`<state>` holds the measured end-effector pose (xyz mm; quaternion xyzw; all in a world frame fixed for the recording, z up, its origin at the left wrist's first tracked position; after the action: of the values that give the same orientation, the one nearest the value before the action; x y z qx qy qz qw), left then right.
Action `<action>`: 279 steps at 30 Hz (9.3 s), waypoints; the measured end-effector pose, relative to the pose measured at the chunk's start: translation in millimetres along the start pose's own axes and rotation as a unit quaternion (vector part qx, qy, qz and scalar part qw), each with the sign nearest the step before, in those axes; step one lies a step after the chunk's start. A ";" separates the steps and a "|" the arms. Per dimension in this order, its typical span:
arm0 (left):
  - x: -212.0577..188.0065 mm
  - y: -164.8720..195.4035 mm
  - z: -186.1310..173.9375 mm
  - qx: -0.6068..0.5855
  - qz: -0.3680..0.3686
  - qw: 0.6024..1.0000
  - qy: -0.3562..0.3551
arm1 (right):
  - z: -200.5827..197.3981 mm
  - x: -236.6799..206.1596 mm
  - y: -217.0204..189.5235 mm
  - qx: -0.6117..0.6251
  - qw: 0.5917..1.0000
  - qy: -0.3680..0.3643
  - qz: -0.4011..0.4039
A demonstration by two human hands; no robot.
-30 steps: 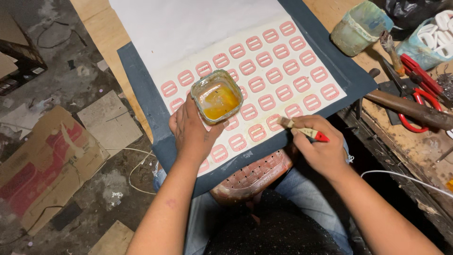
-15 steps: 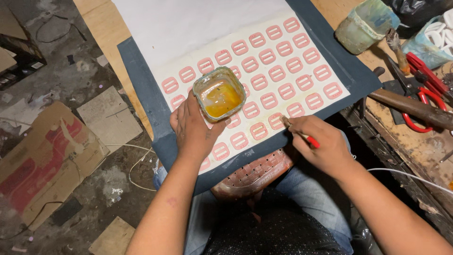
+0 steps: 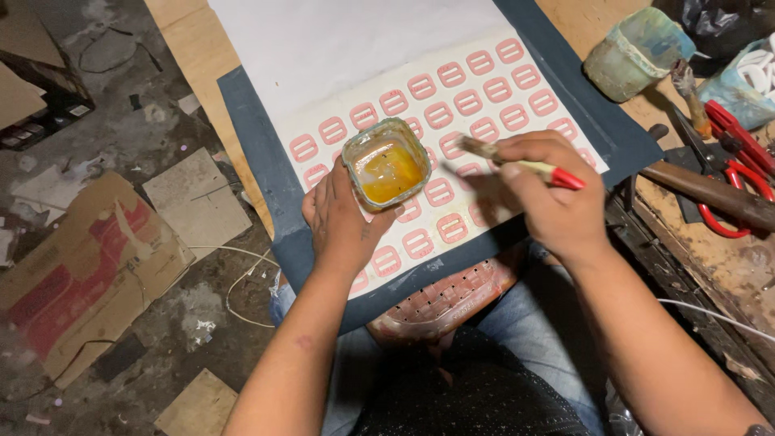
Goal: The person pours a yellow liquid from a metal can into a small glass container, then uses a brush to apply the liquid onto a grid of pink rectangular shapes on a white sheet. The person repeatedly dips the brush into the container and paints each shape in sequence.
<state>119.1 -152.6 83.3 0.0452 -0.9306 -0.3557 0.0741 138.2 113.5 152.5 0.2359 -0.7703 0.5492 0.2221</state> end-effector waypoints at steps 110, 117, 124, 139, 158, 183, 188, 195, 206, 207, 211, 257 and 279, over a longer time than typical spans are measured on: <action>-5.5 2.8 0.1 0.016 -0.006 1.000 -0.004 | -31.9 -49.6 43.0 -0.295 0.949 0.009 0.111; -6.6 4.9 -1.0 0.011 0.002 1.000 -0.006 | -34.9 -95.7 52.5 -0.216 0.951 0.104 0.196; -7.4 2.2 1.5 0.003 0.006 1.000 -0.002 | -18.3 -107.1 33.5 -0.077 0.970 0.085 0.216; -7.1 0.0 5.4 0.014 -0.015 0.999 -0.027 | -7.8 -83.8 -18.8 -0.184 0.981 -0.061 0.003; -8.3 1.9 2.1 0.008 -0.006 1.000 -0.011 | -7.9 -66.8 -12.7 -0.170 0.982 -0.071 -0.028; -9.8 4.6 -1.0 0.002 -0.001 1.000 -0.005 | -2.6 -66.2 -33.4 -0.233 0.957 -0.146 -0.093; -9.6 2.7 0.2 0.011 -0.001 1.000 -0.004 | -18.1 -76.5 -21.2 -0.204 0.978 -0.010 -0.033; -7.4 0.7 1.5 0.009 -0.017 1.000 -0.017 | -8.5 -72.0 -17.4 -0.209 0.975 -0.060 -0.047; -8.0 -0.3 2.4 0.008 -0.018 1.000 -0.022 | -9.0 -63.7 -19.4 -0.227 0.971 -0.035 -0.066; -8.2 0.2 2.4 0.010 -0.015 1.000 -0.017 | -7.2 -65.7 -18.0 -0.211 0.975 -0.034 -0.056; -9.0 2.1 -0.4 0.003 -0.002 1.000 -0.006 | 3.0 -66.7 -13.8 -0.184 0.981 -0.047 -0.033; -9.3 1.0 -3.2 0.001 -0.008 1.000 0.001 | 96.3 48.5 -12.3 -0.140 0.966 -0.200 -0.090; -13.5 2.4 -4.4 -0.003 0.006 1.000 0.009 | 92.5 55.1 -22.3 -0.165 0.963 -0.190 -0.092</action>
<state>133.1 -151.9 86.7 0.0426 -0.9289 -0.3578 0.0850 100.5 12.6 174.6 0.3657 -0.8534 0.3367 0.1567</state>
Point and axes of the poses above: each hand's wrist, its own x-axis towards the middle knuckle, its own z-axis out of the palm, y = z × x, the point moved 8 cm from there along x, towards the middle knuckle, and after that the axes turned 14 degrees about -z, right-handed, at the moved point
